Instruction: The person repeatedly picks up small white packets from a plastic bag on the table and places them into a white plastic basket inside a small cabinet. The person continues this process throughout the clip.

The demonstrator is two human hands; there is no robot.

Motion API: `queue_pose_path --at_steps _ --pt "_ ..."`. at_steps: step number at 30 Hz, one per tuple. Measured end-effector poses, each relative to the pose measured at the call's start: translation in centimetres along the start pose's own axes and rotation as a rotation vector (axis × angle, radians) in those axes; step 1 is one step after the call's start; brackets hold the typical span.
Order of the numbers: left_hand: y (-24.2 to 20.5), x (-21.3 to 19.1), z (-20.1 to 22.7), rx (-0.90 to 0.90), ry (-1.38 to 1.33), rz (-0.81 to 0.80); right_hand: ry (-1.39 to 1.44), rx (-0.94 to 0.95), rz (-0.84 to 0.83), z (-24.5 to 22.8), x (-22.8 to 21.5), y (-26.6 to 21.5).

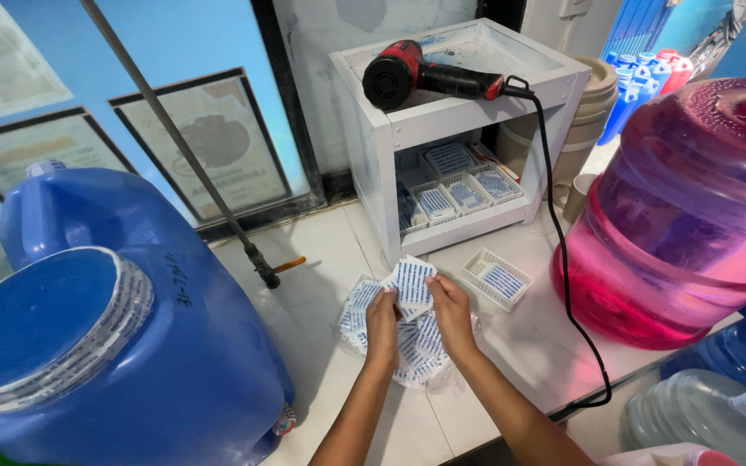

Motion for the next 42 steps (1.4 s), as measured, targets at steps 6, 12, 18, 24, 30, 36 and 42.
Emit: queue_pose_path --at_steps 6,12,18,24,30,36,42 --pt "-0.4 -0.6 0.3 0.066 0.188 0.053 0.01 -0.014 0.048 3.6 -1.6 1.4" --pt "0.2 -0.9 -1.1 -0.015 0.16 0.045 -0.528 -0.084 -0.016 2.0 1.1 -0.2" --pt "-0.5 -0.9 -1.0 -0.163 0.11 0.221 -0.788 -0.432 0.02 -1.0 3.0 -3.8" --pt "2.9 -4.2 -2.9 -0.205 -0.174 0.168 -0.55 -0.126 -0.323 -1.0 2.7 -3.3" --pt "4.6 -6.9 -3.2 -0.346 -0.484 0.152 -1.695 -0.151 -0.439 0.2 -4.1 -3.2" --pt "1.4 -3.9 0.4 -0.42 -0.457 0.237 -1.724 -0.402 -0.316 2.0 -2.4 -2.1" --pt "0.1 -4.7 2.2 -0.318 -0.307 0.23 -1.798 -0.183 -0.637 1.4 -1.5 -0.2"
Point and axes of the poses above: each hand's wrist, its own y-axis towards the middle knuckle, its own x-axis out of the palm, z = x × y, the point moved 2 cm from there along y, towards the middle knuckle, and after that the axes turned 10 degrees about -y, right-handed, at the moved point
